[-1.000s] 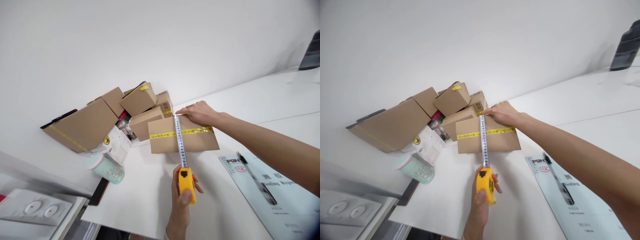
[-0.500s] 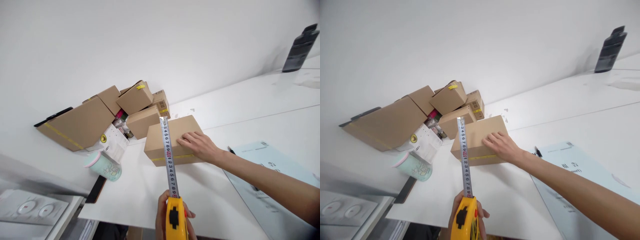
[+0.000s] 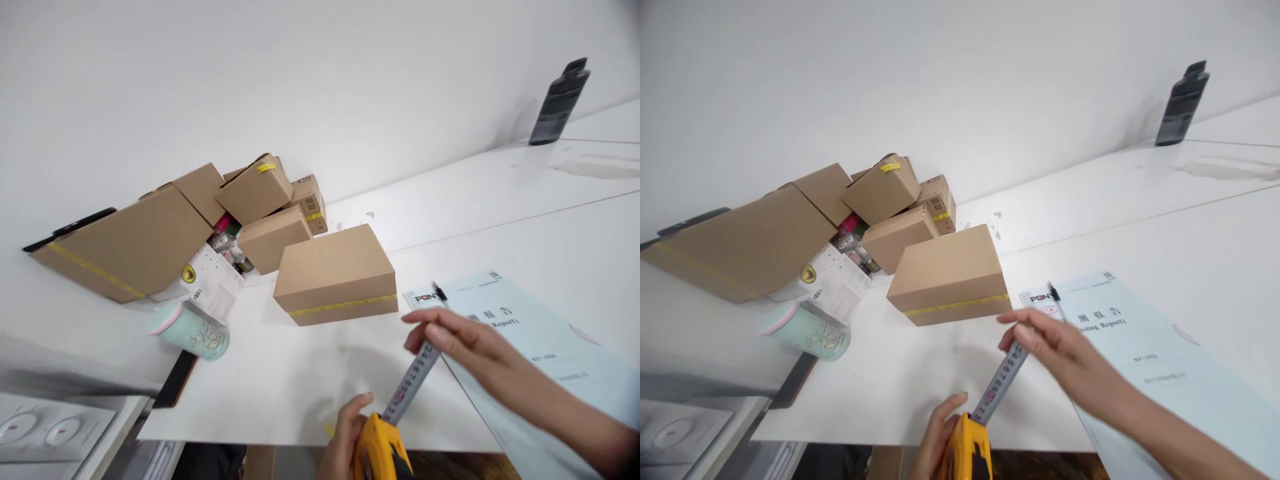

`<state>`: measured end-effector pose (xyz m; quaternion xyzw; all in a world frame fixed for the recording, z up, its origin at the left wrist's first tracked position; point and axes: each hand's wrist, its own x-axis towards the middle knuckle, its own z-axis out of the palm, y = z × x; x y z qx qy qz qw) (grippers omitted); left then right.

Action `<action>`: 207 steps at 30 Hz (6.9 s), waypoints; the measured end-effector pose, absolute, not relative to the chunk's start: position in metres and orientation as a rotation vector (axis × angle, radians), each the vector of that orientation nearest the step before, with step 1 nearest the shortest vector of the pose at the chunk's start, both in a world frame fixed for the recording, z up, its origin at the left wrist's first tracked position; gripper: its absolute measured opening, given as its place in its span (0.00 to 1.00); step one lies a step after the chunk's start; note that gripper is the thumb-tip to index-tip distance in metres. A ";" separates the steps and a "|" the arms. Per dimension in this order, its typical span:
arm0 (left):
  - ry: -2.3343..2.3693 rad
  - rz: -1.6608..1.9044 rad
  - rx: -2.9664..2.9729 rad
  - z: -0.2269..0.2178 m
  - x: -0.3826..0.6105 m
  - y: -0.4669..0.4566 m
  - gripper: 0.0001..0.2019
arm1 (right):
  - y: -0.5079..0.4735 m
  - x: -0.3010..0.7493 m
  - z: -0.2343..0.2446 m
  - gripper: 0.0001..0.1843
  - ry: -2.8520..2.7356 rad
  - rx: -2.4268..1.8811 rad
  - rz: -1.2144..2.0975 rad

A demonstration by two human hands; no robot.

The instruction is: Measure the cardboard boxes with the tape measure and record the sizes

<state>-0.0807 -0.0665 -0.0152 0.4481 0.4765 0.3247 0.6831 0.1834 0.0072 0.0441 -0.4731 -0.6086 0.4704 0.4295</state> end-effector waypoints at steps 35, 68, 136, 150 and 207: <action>0.688 0.692 2.840 -0.017 0.019 0.037 0.24 | 0.063 0.277 -0.008 0.20 -0.963 -1.136 1.351; 0.629 0.249 2.705 -0.046 0.041 0.058 0.42 | 0.074 0.219 -0.045 0.18 -1.282 -1.600 0.893; 0.626 0.247 2.828 -0.042 0.042 0.060 0.39 | 0.078 0.222 -0.053 0.15 -1.419 -1.599 0.748; 0.633 0.230 2.806 -0.041 0.041 0.060 0.39 | 0.077 0.224 -0.052 0.15 -1.406 -1.614 0.760; 0.617 0.215 2.790 -0.039 0.041 0.061 0.38 | 0.077 0.229 -0.051 0.13 -1.439 -1.705 0.677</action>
